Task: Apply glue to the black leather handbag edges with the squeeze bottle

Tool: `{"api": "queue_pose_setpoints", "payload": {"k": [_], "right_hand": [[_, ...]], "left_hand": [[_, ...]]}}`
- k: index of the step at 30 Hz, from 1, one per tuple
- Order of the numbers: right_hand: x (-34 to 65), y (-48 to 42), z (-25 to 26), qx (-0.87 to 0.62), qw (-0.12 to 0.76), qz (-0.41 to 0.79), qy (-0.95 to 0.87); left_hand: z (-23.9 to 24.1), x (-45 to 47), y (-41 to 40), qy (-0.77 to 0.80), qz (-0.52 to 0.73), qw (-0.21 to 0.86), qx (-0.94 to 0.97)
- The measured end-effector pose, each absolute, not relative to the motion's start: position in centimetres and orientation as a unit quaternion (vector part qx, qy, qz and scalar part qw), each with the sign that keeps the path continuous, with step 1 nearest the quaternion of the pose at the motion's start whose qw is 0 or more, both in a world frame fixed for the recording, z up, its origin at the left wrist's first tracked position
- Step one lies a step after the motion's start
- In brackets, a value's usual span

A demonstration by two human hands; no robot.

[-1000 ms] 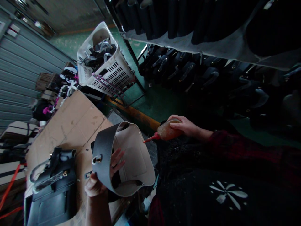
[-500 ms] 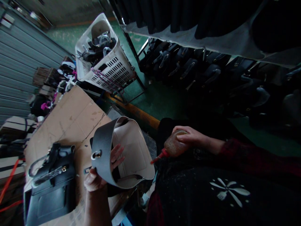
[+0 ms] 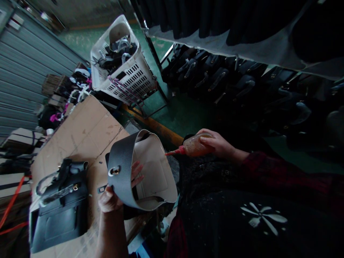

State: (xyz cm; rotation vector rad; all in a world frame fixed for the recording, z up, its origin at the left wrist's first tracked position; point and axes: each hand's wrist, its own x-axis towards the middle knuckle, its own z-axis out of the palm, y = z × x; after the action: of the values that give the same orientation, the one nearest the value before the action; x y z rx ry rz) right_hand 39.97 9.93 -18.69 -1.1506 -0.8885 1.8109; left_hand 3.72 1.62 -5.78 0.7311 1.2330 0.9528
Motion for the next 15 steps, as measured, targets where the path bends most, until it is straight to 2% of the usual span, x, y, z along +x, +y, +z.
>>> {"api": "queue_pose_setpoints", "payload": {"k": [4,15], "right_hand": [[39.7,9.8,-19.0,-0.458,0.372,0.707,-0.391],[41.1,5.6,-18.0,-0.395,0.279,0.795,-0.366]], "left_hand": [[-5.9,3.5,1.6,0.521,0.424,0.665,0.325],[-6.0,3.7,1.6,0.505,0.443,0.666,0.325]]}}
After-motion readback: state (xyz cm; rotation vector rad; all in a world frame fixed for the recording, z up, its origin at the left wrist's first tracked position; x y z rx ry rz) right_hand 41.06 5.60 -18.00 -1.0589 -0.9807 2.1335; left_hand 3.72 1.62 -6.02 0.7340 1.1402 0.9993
